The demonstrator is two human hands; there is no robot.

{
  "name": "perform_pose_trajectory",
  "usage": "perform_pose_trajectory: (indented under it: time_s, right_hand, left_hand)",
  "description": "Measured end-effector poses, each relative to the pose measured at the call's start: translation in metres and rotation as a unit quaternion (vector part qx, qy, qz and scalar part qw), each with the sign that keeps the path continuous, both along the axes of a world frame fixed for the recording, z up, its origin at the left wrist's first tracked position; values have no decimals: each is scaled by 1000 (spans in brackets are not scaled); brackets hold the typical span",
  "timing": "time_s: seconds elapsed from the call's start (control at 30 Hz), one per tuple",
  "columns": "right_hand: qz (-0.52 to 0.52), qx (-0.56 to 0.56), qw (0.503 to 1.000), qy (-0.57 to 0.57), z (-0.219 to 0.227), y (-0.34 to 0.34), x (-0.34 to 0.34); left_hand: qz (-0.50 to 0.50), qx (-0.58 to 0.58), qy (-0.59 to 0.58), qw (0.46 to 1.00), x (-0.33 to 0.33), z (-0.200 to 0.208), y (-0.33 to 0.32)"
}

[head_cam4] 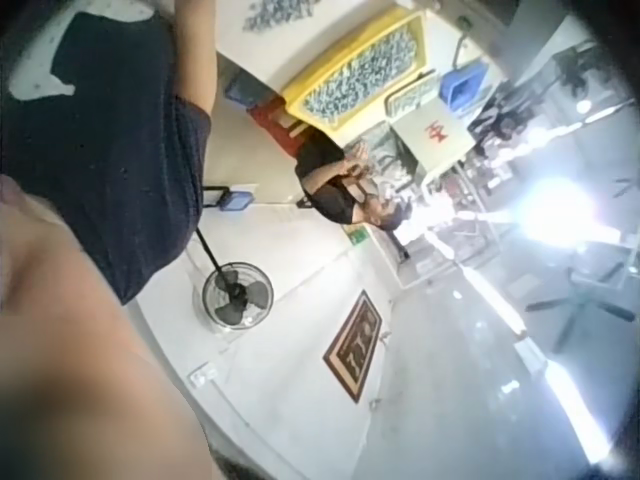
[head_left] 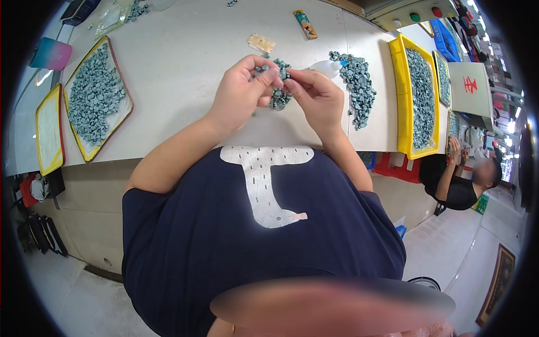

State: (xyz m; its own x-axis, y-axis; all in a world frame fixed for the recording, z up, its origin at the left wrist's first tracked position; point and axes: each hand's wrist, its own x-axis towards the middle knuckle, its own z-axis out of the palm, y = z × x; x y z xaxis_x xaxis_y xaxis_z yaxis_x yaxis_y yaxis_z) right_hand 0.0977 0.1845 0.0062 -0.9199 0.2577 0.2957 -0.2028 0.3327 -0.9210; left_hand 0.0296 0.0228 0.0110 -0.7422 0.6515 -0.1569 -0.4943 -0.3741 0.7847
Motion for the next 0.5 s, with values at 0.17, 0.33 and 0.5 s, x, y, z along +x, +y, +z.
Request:
perform_pose_trajectory:
  time_s: [0.17, 0.33, 0.5]
  right_hand:
    - [-31, 166, 985, -15, 4, 3, -2]
    - [29, 226, 973, 14, 8, -2, 4]
    - [265, 393, 875, 97, 5, -9, 6]
  left_hand:
    - [66, 42, -89, 993, -14, 2, -4]
    - [50, 52, -137, 988, -17, 4, -9]
    - [77, 63, -171, 980, -18, 3, -8]
